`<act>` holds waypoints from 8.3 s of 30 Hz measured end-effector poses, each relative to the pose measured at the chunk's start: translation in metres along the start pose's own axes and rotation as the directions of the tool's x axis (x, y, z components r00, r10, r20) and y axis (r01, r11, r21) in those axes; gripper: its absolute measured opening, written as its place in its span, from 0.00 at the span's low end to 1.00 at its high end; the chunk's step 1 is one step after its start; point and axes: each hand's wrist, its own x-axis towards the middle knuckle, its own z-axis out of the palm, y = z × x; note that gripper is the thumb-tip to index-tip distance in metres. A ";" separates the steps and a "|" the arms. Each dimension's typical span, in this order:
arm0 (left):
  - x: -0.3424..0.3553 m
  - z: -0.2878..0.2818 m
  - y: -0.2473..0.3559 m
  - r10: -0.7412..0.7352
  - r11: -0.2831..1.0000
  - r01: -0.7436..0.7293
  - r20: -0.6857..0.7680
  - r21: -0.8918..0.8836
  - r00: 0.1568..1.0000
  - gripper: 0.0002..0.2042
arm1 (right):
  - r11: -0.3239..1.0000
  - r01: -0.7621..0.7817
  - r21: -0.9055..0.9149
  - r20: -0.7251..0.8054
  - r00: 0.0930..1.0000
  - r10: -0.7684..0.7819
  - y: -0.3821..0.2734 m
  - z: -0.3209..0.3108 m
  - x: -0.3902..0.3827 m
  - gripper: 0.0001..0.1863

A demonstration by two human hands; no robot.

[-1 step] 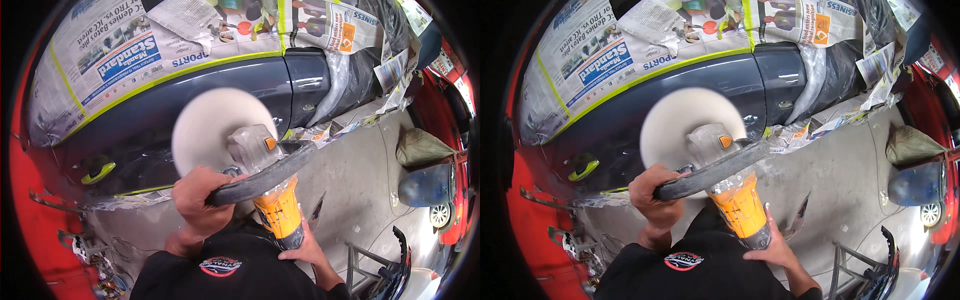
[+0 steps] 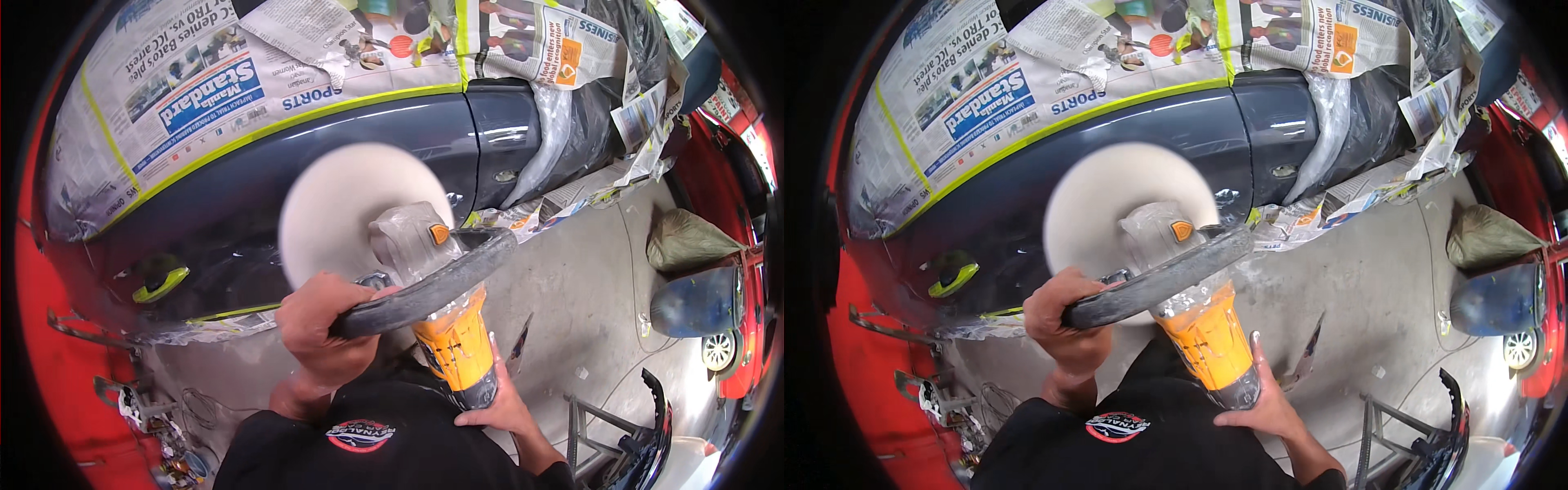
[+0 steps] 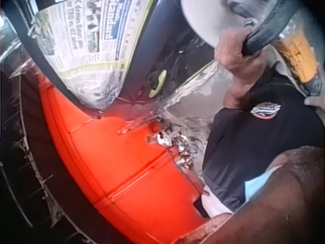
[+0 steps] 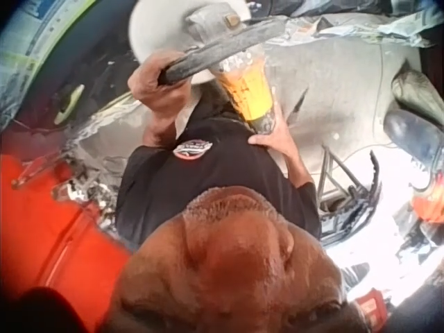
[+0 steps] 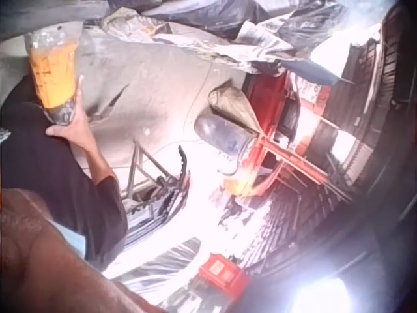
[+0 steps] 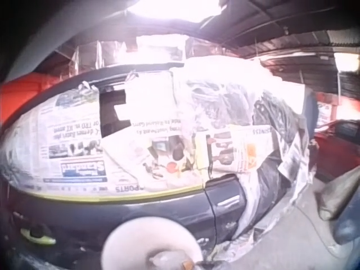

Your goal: The recorder is polishing a dark gray car door panel using a rotary polisher and applying polishing compound by hand.

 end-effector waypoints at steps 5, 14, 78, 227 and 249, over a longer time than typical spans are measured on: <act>0.003 -0.035 -0.022 0.054 0.998 -0.055 -0.041 -0.007 0.998 0.12 | 0.990 -0.102 -0.095 -0.083 0.992 0.094 -0.031 0.036 0.020 0.79; 0.015 -0.059 -0.069 0.004 0.999 -0.007 0.060 0.052 0.998 0.12 | 0.965 -0.030 -0.259 -0.112 0.994 0.000 0.004 0.066 0.061 0.70; 0.100 0.157 -0.039 0.303 0.951 -0.304 0.014 0.059 0.953 0.15 | 0.972 -0.048 -0.232 -0.314 0.949 -0.028 -0.032 -0.124 0.071 0.62; 0.147 0.164 0.084 0.274 0.958 -0.269 0.035 -0.099 0.961 0.14 | 0.997 0.026 -0.079 -0.562 0.824 -0.066 -0.106 -0.076 -0.016 0.39; 0.026 -0.193 0.020 0.227 0.952 -0.207 -0.065 0.226 0.972 0.09 | 0.962 0.083 -0.259 -0.203 0.969 -0.138 -0.053 0.197 0.014 0.64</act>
